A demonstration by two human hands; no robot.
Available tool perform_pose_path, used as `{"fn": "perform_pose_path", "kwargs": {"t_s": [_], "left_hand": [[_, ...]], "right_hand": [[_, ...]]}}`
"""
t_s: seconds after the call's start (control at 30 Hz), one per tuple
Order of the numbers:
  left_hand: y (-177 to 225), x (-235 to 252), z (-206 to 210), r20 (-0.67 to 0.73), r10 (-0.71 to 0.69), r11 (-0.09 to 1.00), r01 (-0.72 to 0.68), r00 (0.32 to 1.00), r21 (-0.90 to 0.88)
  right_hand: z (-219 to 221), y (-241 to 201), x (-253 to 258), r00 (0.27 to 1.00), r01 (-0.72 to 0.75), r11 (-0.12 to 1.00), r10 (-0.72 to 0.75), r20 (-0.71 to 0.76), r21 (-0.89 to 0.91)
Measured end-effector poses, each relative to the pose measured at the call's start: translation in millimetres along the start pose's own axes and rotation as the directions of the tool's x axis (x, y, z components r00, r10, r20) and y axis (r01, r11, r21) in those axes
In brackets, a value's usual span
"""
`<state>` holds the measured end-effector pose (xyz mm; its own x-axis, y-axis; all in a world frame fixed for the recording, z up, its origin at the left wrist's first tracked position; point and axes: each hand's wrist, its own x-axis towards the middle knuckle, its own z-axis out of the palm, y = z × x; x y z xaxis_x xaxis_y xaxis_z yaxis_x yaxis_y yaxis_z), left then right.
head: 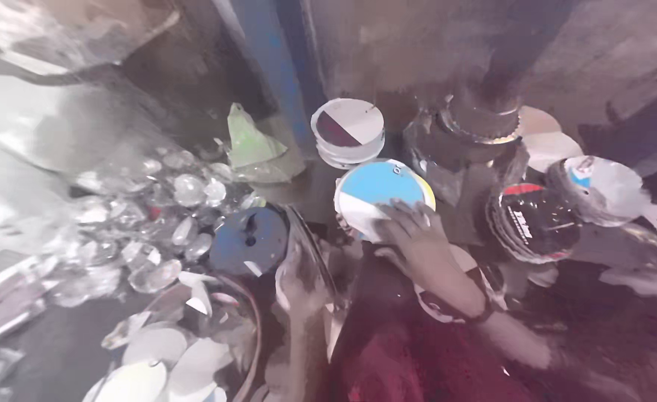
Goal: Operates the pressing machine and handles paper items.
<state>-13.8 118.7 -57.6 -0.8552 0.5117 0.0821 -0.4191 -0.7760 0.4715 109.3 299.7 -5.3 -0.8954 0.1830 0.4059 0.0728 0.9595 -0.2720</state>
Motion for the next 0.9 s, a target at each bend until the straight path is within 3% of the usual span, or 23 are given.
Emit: {"fn": "perform_pose_path", "kwargs": {"t_s": [0.1, 0.2, 0.3, 0.4, 0.5, 0.6, 0.67, 0.77, 0.83, 0.9], "left_hand": [[-19, 0, 15, -0.089, -0.07, 0.991, 0.059, 0.994, -0.124], [-41, 11, 21, -0.036, -0.122, 0.951, 0.106, 0.992, -0.29], [-42, 18, 30, -0.043, -0.184, 0.969, 0.174, 0.982, -0.177], [-39, 20, 26, -0.059, -0.196, 0.977, 0.19, 0.979, -0.097], [-37, 17, 15, -0.071, -0.153, 0.971, 0.137, 0.986, -0.193], [-23, 9, 8, -0.059, -0.077, 0.978, 0.064, 0.995, -0.198], [-12, -3, 6, 0.017, -0.042, 0.999, 0.041, 0.999, 0.031], [-7, -32, 16, 0.063, -0.03, 0.823, -0.011, 0.998, 0.568], [-13, -60, 21, 0.089, -0.111, 0.717, 0.018, 0.99, 0.696], [-22, -87, 18, 0.113, -0.234, 0.679, 0.079, 0.966, 0.73]], "right_hand": [[-16, 1, 23, 0.991, -0.114, 0.993, 0.114, -0.067, 0.013], [-15, 19, 55, 0.971, -0.237, 0.971, 0.235, -0.05, -0.039], [-6, 39, 73, 0.95, -0.307, 0.949, 0.309, 0.029, -0.069], [-5, 46, 85, 0.945, -0.328, 0.944, 0.328, 0.001, -0.048], [-16, 39, 81, 0.935, -0.336, 0.94, 0.34, -0.103, 0.058], [-31, 51, 70, 0.927, -0.198, 0.95, 0.262, -0.268, 0.243], [-50, 59, 63, 0.913, -0.131, 0.903, 0.271, -0.305, 0.408], [-74, 62, 37, 0.886, -0.1, 0.845, 0.316, -0.34, 0.526], [-80, 61, 15, 0.861, -0.116, 0.826, 0.361, -0.359, 0.552], [-79, 56, -3, 0.825, -0.135, 0.796, 0.42, -0.378, 0.591]]}}
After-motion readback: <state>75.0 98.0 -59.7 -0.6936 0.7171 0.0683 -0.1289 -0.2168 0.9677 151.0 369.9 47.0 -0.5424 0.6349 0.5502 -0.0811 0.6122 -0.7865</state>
